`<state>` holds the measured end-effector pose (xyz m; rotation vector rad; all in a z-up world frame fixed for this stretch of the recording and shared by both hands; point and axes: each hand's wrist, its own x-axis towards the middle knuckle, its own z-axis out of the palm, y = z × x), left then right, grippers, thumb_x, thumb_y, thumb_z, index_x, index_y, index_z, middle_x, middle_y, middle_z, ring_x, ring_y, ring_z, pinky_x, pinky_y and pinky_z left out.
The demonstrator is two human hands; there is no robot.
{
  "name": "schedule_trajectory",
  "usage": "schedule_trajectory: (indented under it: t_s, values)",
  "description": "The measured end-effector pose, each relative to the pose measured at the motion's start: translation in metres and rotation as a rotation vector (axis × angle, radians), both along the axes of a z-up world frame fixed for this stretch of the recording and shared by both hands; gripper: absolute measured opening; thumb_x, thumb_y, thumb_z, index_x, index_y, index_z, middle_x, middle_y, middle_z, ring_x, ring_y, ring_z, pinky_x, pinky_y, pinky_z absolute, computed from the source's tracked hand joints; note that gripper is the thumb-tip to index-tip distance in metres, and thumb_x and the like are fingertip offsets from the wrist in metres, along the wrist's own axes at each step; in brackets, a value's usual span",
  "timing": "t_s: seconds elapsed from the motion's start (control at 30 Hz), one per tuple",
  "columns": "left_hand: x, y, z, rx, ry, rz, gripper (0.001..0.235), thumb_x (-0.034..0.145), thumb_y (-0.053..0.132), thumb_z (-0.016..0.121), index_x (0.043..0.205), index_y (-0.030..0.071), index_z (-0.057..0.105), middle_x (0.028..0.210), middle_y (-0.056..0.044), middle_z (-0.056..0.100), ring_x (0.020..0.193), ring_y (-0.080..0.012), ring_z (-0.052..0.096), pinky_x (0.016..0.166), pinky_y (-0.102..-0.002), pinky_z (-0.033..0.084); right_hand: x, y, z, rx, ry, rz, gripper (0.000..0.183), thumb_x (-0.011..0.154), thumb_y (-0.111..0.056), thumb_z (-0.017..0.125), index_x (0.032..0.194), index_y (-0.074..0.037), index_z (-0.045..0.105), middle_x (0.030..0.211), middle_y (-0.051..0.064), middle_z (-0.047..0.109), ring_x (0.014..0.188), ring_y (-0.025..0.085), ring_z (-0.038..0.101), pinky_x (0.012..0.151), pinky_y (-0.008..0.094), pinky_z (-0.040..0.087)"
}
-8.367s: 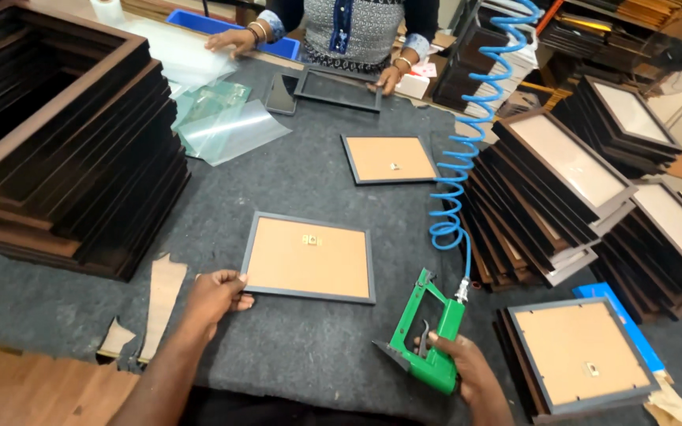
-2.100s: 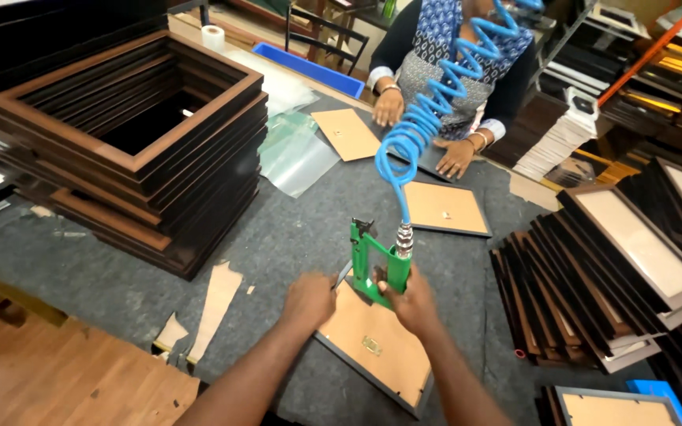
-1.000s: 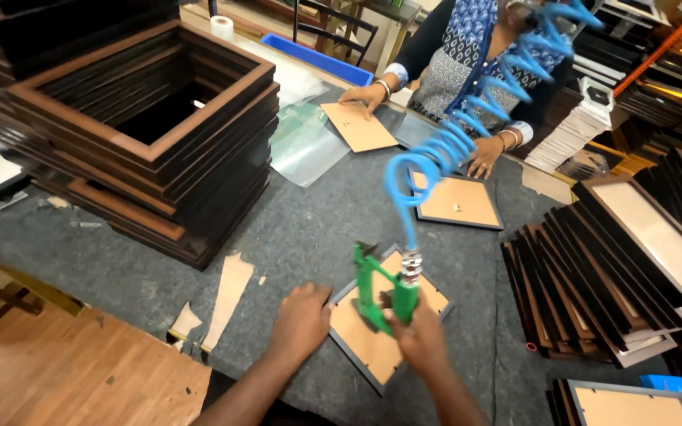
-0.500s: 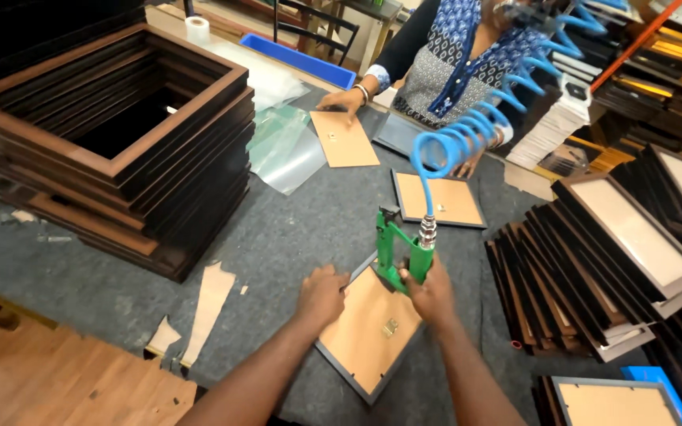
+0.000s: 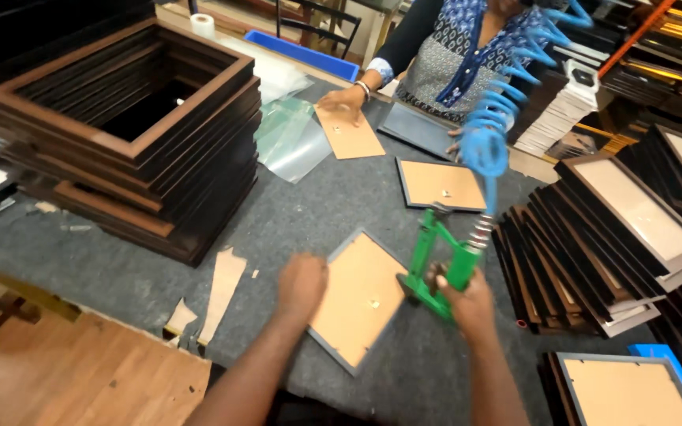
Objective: The person uses a pneumatic staple gun to attach backing boards to picture frames. They repeatedly pick up frames, align the backing, and staple the edges before stacking the finished units.
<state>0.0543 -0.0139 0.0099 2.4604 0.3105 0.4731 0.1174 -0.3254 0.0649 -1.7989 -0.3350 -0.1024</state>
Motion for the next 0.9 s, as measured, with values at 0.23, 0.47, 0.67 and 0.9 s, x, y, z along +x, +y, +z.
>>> schedule_trajectory:
  t_s: [0.23,0.47,0.67,0.9]
  values:
    - [-0.030,0.086,0.019,-0.061,0.139,0.100,0.033,0.095,0.024,0.057,0.120,0.008,0.070,0.097,-0.026,0.073,0.094,-0.0455,0.070,0.085,-0.055,0.053,-0.002,-0.058,-0.027,0.316,0.606,0.050,0.033,0.085,-0.009,0.063,0.116,-0.011,0.054,0.100,0.015,0.075,0.088,0.029,0.076,0.074,0.046,0.061]
    - [-0.047,0.096,0.061,-0.385,0.019,0.038,0.036,0.090,0.027,0.070,0.118,0.006,0.074,0.110,-0.020,0.076,0.104,-0.0309,0.074,0.088,-0.038,0.055,0.023,-0.063,-0.058,-0.586,0.319,-0.169,0.032,0.095,-0.031,0.073,0.110,-0.002,0.071,0.098,0.017,0.075,0.085,0.029,0.072,0.076,0.042,0.055]
    - [-0.047,0.049,0.100,-0.837,-0.093,-0.126,0.036,0.094,0.017,0.067,0.125,-0.001,0.071,0.108,-0.009,0.081,0.097,-0.0121,0.071,0.084,-0.027,0.053,-0.033,-0.028,-0.008,-0.418,0.015,-0.236,0.037,0.092,-0.035,0.065,0.106,-0.003,0.078,0.085,0.008,0.070,0.072,0.017,0.067,0.063,0.034,0.053]
    - [-0.029,-0.054,0.093,-1.141,-0.120,-0.271,0.036,0.094,0.008,0.071,0.128,-0.005,0.074,0.101,-0.009,0.066,0.086,-0.0156,0.056,0.069,-0.029,0.045,-0.097,-0.044,0.032,0.200,0.813,-0.132,0.074,0.098,-0.064,0.038,0.132,-0.004,0.066,0.074,0.013,0.069,0.042,0.016,0.056,0.039,0.029,0.042]
